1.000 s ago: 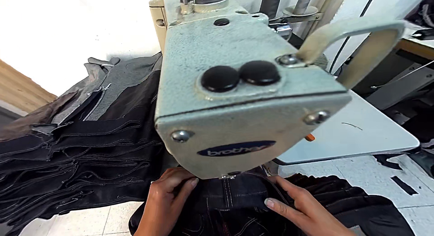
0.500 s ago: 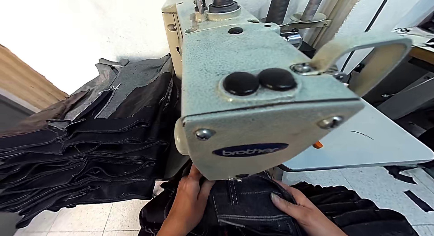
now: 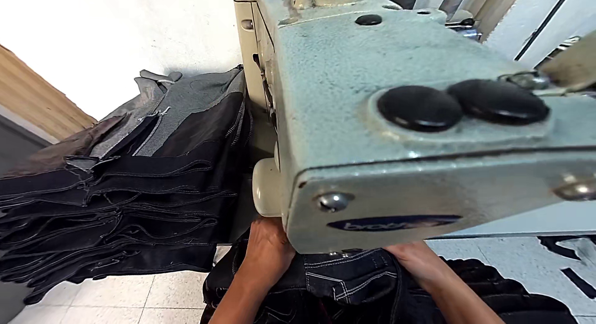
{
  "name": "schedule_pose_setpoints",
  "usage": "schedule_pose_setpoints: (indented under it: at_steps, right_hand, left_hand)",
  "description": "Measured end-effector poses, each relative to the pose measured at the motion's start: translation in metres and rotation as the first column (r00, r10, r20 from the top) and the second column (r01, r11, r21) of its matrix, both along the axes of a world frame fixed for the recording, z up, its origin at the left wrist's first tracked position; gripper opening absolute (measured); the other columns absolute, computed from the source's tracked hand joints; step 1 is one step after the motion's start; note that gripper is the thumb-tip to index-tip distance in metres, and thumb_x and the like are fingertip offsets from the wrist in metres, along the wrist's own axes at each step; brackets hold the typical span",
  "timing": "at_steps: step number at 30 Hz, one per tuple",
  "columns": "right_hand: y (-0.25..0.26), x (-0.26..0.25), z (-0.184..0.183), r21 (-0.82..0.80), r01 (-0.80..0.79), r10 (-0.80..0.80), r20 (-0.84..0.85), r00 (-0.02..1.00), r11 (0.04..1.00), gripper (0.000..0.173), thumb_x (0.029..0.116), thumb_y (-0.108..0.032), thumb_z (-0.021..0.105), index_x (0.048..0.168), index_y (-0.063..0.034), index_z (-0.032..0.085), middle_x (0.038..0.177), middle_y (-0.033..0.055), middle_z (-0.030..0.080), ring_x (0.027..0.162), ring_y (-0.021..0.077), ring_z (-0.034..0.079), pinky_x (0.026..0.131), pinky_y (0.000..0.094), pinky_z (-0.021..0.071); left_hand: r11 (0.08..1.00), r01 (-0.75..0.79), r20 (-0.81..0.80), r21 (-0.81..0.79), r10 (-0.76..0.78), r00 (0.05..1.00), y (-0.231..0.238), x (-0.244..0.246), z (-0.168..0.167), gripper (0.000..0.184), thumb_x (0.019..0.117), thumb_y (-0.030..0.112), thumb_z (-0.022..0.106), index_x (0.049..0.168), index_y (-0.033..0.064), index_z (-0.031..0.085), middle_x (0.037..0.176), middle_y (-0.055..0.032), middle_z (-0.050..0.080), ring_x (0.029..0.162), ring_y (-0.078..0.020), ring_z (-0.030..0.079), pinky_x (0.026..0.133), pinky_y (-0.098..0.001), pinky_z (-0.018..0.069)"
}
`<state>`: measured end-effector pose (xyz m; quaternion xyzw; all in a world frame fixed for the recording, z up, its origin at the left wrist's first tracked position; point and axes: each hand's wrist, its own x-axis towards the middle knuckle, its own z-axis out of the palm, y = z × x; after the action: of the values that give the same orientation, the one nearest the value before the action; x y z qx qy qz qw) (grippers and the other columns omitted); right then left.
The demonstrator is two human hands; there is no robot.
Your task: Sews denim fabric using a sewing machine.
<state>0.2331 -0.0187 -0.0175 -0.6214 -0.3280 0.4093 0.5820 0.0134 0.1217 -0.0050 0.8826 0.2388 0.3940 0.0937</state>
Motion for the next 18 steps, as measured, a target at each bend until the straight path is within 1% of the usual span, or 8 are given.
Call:
schedule_pose_setpoints:
  at_steps: [3,5,9,12,14,16,18]
  right_hand:
    - [-0.0042,-0.0021,0.0036,0.013,-0.001,0.0,0.057,0.998,1.0,0.025,0.0866,-0.013,0.069,0.112,-0.0135,0.068,0.095,-0.0129,0.075,0.091,-0.003,0.07,0.085,0.0192,0.0588]
    - [-0.0062,-0.0018,0.0031,0.023,-0.01,0.008,0.067,0.998,1.0,0.023,0.0871,-0.014,0.069,0.11,-0.0142,0.069,0.095,-0.0128,0.075,0.092,-0.0028,0.07,0.085,0.0195,0.0588]
    - [-0.0063,-0.0016,0.0051,0.02,-0.013,0.011,0.07,0.997,1.0,0.021,0.0877,-0.014,0.07,0.108,-0.0148,0.069,0.094,-0.0131,0.075,0.091,-0.0032,0.07,0.085,0.0192,0.0588]
    - [-0.0054,-0.0021,0.007,0.004,-0.007,0.007,0.081,0.997,1.0,0.019,0.087,-0.016,0.071,0.106,-0.0164,0.069,0.091,-0.0139,0.074,0.088,-0.0035,0.07,0.082,0.0187,0.0591]
    - [-0.005,-0.0027,0.0079,0.022,-0.011,0.008,0.099,0.995,1.0,0.02,0.0866,-0.016,0.071,0.106,-0.0164,0.069,0.091,-0.0143,0.074,0.089,-0.0042,0.07,0.082,0.0182,0.0588]
    - [-0.0047,-0.0036,0.0079,0.053,-0.022,0.014,0.148,0.989,0.998,0.023,0.0869,-0.018,0.07,0.11,-0.015,0.068,0.096,-0.015,0.074,0.093,-0.0048,0.069,0.085,0.018,0.0581]
    - [-0.0047,-0.0038,0.0055,0.073,-0.022,0.008,0.194,0.981,0.997,0.027,0.0866,-0.021,0.07,0.113,-0.0135,0.069,0.098,-0.0143,0.074,0.094,-0.0046,0.069,0.086,0.0181,0.0581]
  left_hand:
    - [0.995,-0.052,0.014,0.085,0.051,0.999,-0.0024,0.0017,-0.0014,0.018,0.083,0.016,0.062,0.067,0.0092,0.068,0.064,-0.0071,0.068,0.066,-0.0205,0.071,0.057,-0.0362,0.0556]
    - [0.995,-0.05,0.009,0.083,0.049,0.999,-0.0037,0.0016,-0.0003,0.018,0.0833,0.016,0.062,0.068,0.0101,0.068,0.064,-0.0066,0.068,0.066,-0.0195,0.072,0.058,-0.0352,0.0558]
    - [0.999,-0.004,0.03,0.041,0.003,1.0,-0.0016,-0.0004,-0.004,0.016,0.0829,0.015,0.063,0.07,0.009,0.068,0.067,-0.0065,0.07,0.07,-0.0174,0.072,0.063,-0.0324,0.0565]
    - [1.0,0.013,0.038,0.028,-0.014,0.999,-0.0006,-0.0023,-0.0055,0.015,0.0823,0.013,0.063,0.069,0.0083,0.068,0.068,-0.0067,0.071,0.07,-0.0167,0.072,0.063,-0.032,0.0565]
    - [0.999,0.034,0.056,0.003,-0.034,0.998,0.0012,-0.0033,-0.0051,0.015,0.083,0.013,0.063,0.069,0.0094,0.067,0.068,-0.0055,0.07,0.071,-0.0154,0.072,0.064,-0.031,0.0562]
    - [0.996,0.073,0.072,-0.046,-0.07,0.995,0.0032,-0.0054,-0.0031,0.014,0.084,0.01,0.063,0.071,0.0106,0.069,0.07,-0.0048,0.071,0.072,-0.0147,0.072,0.065,-0.0319,0.0566]
    - [0.989,0.098,0.058,-0.109,-0.092,0.994,0.0027,-0.0071,0.0005,0.013,0.0836,0.008,0.064,0.075,0.0105,0.073,0.074,-0.0055,0.073,0.074,-0.0165,0.073,0.066,-0.0354,0.0579]
